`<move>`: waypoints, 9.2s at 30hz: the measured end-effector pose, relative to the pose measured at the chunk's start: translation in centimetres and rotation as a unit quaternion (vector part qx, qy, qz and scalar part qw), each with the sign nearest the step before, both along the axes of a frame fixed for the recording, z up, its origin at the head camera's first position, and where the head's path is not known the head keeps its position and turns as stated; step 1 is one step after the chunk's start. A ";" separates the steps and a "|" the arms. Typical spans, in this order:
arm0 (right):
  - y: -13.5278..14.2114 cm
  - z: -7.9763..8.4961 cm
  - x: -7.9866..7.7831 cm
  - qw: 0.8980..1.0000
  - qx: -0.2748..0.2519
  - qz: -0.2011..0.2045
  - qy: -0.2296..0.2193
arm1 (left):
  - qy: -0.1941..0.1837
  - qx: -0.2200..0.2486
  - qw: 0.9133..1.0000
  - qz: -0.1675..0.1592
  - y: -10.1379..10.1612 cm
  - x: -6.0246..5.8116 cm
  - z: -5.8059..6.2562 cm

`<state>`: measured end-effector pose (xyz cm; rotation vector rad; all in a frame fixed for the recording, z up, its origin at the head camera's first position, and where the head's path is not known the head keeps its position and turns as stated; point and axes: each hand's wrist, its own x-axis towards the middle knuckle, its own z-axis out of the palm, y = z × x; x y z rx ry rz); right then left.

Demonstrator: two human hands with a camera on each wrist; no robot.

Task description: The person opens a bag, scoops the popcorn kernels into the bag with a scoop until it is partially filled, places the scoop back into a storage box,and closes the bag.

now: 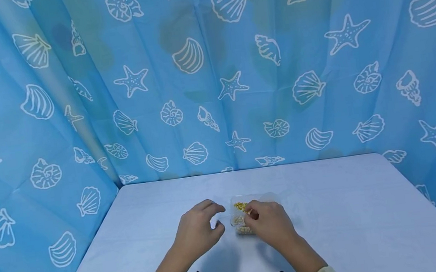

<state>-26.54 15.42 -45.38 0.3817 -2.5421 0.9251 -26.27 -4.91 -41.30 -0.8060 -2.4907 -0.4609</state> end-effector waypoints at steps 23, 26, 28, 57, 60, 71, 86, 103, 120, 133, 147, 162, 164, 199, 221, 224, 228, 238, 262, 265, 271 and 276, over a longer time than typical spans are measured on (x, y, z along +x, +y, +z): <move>-0.2 0.8 0.3 0.986 -0.122 0.032 -0.113 | -0.142 -0.053 0.984 -0.097 0.7 -0.8 -2.2; -0.2 0.9 0.2 0.984 -0.131 0.035 -0.117 | -0.116 -0.065 0.986 -0.096 1.1 -0.8 -2.7; -0.2 0.8 0.2 0.983 -0.137 0.042 -0.117 | -0.099 -0.071 0.988 -0.092 1.2 -0.8 -2.9; -0.4 0.5 0.1 0.986 -0.054 0.043 -0.149 | -0.060 -0.012 0.992 -0.108 0.9 -1.3 -2.9; -0.5 0.6 0.1 0.984 -0.088 0.045 -0.149 | -0.089 0.019 0.991 -0.098 0.8 -1.4 -3.1; -0.8 0.7 0.2 0.974 -0.148 0.052 -0.163 | -0.064 -0.002 0.994 -0.088 1.4 -1.4 -4.3; -0.6 0.8 0.2 0.984 -0.100 0.042 -0.142 | -0.122 0.050 0.990 -0.051 0.8 -1.6 -4.0; -0.5 0.8 0.1 0.987 -0.084 0.030 -0.137 | -0.247 0.136 0.955 -0.092 0.4 -2.5 -4.7; -1.2 0.4 -0.6 0.991 0.026 -0.020 -0.126 | -0.261 0.091 0.956 -0.103 0.7 -1.9 -4.2; -0.6 1.5 -1.2 0.987 0.014 0.014 -0.159 | -0.287 0.152 0.938 -0.119 -0.1 -2.6 -4.9; 4.1 1.6 -1.5 0.993 -0.047 -0.051 -0.097 | -0.251 0.163 0.953 -0.049 -1.4 -3.8 -5.0; 8.2 -0.9 -2.7 0.973 -0.140 -0.154 -0.105 | -0.294 0.147 0.944 0.025 -2.6 -5.8 -6.0; 8.2 -1.3 -2.9 0.969 -0.153 -0.140 -0.135 | -0.301 0.154 0.941 0.019 -2.5 -6.1 -6.3; 7.0 -2.6 -7.8 0.774 -0.591 -0.141 -0.176 | -0.327 0.145 0.934 -0.021 -1.6 -6.3 -7.4; 6.7 -4.1 -8.4 0.792 -0.562 -0.148 -0.187 | -0.314 0.154 0.936 -0.030 -2.0 -6.4 -7.4; 6.8 -4.5 -8.4 0.788 -0.564 -0.153 -0.197 | -0.314 0.153 0.937 -0.028 -1.9 -6.4 -7.4; 7.0 -4.9 -8.4 0.782 -0.567 -0.157 -0.205 | -0.308 0.152 0.939 -0.031 -2.0 -6.4 -7.4; 7.2 -5.7 -8.3 0.750 -0.609 -0.136 -0.219 | -0.310 0.157 0.937 -0.034 -2.2 -6.5 -7.6; 7.4 -6.3 -7.7 0.681 -0.681 -0.133 -0.235 | -0.282 0.158 0.945 -0.052 -1.9 -6.2 -7.7; 7.5 -5.8 -7.6 0.672 -0.692 -0.127 -0.233 | -0.284 0.160 0.944 -0.050 -1.8 -6.1 -7.6; 7.5 -4.8 -7.3 0.668 -0.697 -0.118 -0.232 | -0.293 0.162 0.942 -0.039 -1.5 -5.9 -7.5; 7.4 -4.1 -7.2 0.666 -0.702 -0.109 -0.228 | -0.290 0.155 0.944 -0.031 -1.4 -5.9 -7.5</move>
